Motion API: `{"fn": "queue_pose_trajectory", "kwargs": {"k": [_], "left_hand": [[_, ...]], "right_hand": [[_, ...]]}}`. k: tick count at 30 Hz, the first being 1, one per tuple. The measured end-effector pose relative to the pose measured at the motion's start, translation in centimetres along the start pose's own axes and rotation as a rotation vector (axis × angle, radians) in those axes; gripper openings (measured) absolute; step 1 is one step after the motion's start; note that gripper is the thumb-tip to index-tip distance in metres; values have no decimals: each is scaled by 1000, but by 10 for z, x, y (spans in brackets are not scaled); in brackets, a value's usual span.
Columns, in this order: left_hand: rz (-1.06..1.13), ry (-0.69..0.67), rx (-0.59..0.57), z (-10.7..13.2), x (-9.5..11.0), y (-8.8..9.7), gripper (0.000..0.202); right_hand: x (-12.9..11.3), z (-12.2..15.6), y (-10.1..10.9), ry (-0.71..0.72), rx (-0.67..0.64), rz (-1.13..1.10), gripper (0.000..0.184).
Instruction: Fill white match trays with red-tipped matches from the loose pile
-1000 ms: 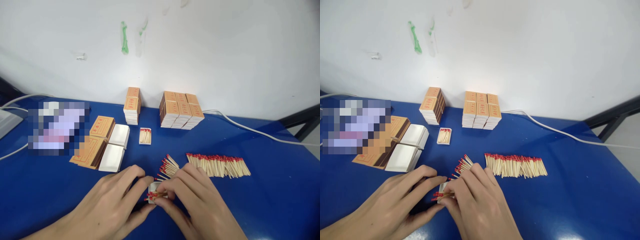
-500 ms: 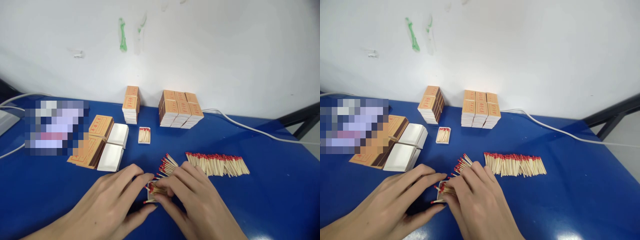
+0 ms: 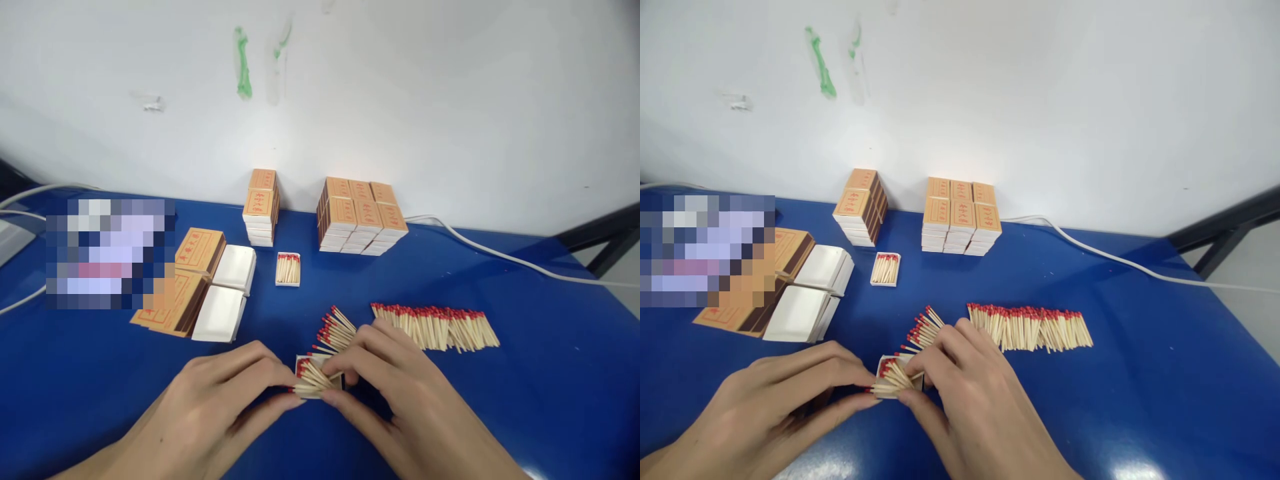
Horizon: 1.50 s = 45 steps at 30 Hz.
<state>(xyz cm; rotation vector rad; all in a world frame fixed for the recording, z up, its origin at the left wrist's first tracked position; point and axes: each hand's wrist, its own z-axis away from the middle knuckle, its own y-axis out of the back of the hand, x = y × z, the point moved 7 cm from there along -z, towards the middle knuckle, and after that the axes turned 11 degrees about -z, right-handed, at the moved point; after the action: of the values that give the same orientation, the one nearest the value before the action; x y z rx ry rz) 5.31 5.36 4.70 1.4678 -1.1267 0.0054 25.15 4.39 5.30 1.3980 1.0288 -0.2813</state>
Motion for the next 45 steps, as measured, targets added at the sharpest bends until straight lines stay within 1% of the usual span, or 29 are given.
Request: {"fn": "queue_pose_trajectory", "kwargs": {"k": [5,11,15,18,20,24,30,32,34,37,40,42,43,45], "left_hand": [[68,31,24,0,-2,-2,9],[43,17,17,-2,2,-6,9],[49,16,36,-1,4,-7,9],[43,33,52,0,3,-6,7],[38,39,38,0,2,-7,8],[72,41,29,1,-1,-8,15],[68,4,43,2,0,-7,21],[50,10,54,2,1,-5,20],[8,25,81,1,1,-3,14],[-49,42,131,3,0,2,9],[-106,14,151,4,0,5,16],[-114,3,156,5,-2,5,19],[-105,-3,151,5,-2,4,19],[-88,-23,130,5,-1,3,21]], "right_hand": [[-2,-1,-4,5,16,9,13],[-3,-1,-5,-26,52,-55,17],[-3,-1,-5,-44,30,-106,19],[0,1,-6,-87,-7,-113,19],[2,2,-6,-124,-34,-117,20],[2,3,-5,-168,-61,-105,21],[-1,2,-7,-150,-77,-138,22],[-2,1,-7,-129,-62,-132,19],[0,2,-8,-132,-52,-116,18],[7,5,-10,-174,-58,-84,27],[12,8,-11,-180,-43,-69,47],[13,8,-10,-152,-21,-45,62],[11,7,-10,-123,-13,-26,66],[7,5,-9,-52,1,17,64]]}}
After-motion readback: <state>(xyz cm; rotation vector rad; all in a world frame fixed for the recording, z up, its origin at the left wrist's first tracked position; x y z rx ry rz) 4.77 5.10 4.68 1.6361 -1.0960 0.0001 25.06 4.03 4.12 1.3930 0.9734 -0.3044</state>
